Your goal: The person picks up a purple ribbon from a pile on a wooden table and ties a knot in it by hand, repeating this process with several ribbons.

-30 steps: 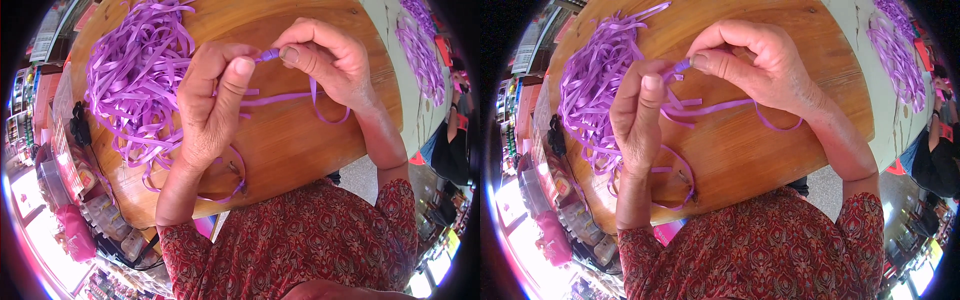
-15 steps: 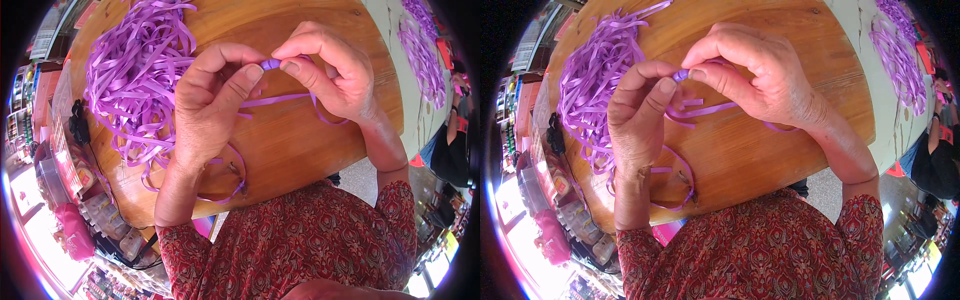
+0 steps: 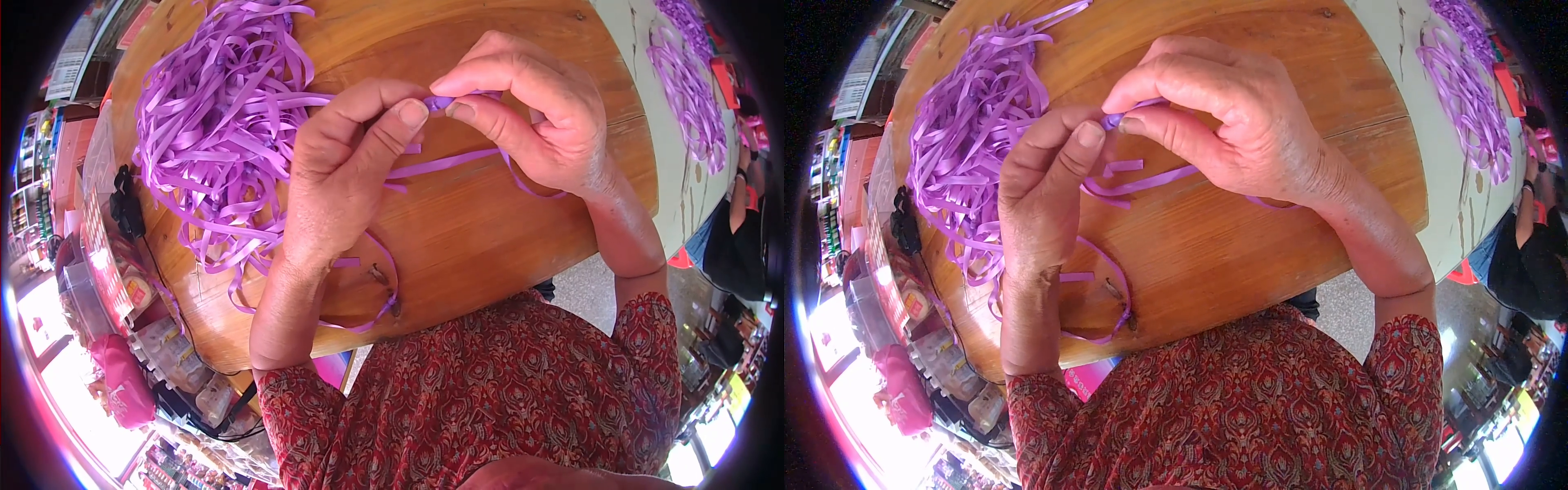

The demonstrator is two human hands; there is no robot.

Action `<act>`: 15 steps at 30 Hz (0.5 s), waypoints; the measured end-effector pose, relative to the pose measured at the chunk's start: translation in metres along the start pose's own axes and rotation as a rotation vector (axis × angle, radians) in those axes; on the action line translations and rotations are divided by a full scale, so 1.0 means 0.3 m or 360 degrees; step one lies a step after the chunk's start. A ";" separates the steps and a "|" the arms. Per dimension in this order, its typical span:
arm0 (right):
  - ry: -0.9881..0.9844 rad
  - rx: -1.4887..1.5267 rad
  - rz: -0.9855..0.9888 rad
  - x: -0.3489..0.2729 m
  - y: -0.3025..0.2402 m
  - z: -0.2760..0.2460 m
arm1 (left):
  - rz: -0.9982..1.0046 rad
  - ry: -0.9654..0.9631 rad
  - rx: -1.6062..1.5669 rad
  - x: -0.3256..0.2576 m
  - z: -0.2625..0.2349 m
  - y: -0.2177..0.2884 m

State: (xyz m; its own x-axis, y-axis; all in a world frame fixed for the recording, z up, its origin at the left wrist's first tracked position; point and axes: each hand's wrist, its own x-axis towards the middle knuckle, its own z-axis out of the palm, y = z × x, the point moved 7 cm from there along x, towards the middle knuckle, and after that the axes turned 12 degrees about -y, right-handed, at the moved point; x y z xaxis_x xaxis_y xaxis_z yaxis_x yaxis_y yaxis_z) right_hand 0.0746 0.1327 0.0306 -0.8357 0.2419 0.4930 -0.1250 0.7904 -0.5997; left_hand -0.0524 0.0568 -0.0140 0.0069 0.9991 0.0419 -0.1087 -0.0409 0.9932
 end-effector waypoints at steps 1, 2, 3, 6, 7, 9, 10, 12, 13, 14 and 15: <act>-0.0008 0.0013 0.0010 0.000 0.002 0.000 | 0.0014 0.0018 -0.0061 0.000 -0.002 -0.003; -0.0010 0.0030 0.0025 0.001 0.005 0.000 | 0.0028 0.0036 -0.0123 0.000 -0.005 -0.006; -0.0013 0.0047 0.0040 0.001 0.008 -0.001 | 0.0036 0.0023 -0.0120 0.001 -0.006 -0.009; -0.0011 -0.0014 0.0037 0.002 0.007 -0.003 | 0.0046 -0.0032 -0.0139 0.002 -0.009 -0.013; -0.0002 -0.0049 0.0022 0.002 0.004 -0.003 | 0.0036 -0.0065 -0.0171 0.003 -0.006 -0.017; 0.0015 -0.0121 -0.0004 0.001 0.000 -0.001 | 0.0067 -0.0073 -0.0092 0.003 -0.004 -0.012; 0.0014 -0.0188 -0.0020 0.001 -0.005 0.001 | 0.0107 -0.0046 0.0020 0.003 -0.003 -0.005; 0.0018 -0.0324 -0.0062 -0.001 -0.014 0.003 | 0.0126 -0.0006 0.0113 0.003 0.001 0.001; 0.0005 -0.0354 -0.0066 -0.002 -0.015 0.004 | 0.0106 0.0005 0.0095 0.002 0.002 0.000; -0.0002 -0.0387 -0.0077 -0.002 -0.016 0.005 | 0.0086 0.0016 0.0076 0.001 0.002 -0.002; -0.0008 -0.0423 -0.0089 -0.001 -0.018 0.004 | 0.0051 -0.0004 0.0095 0.003 0.004 -0.006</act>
State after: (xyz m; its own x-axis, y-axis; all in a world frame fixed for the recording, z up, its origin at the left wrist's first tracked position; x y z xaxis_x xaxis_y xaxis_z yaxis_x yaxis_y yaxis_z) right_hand 0.0749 0.1278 0.0328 -0.8342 0.1916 0.5171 -0.0267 0.9225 -0.3850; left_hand -0.0510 0.0577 -0.0157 0.0067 0.9973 0.0737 -0.0492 -0.0733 0.9961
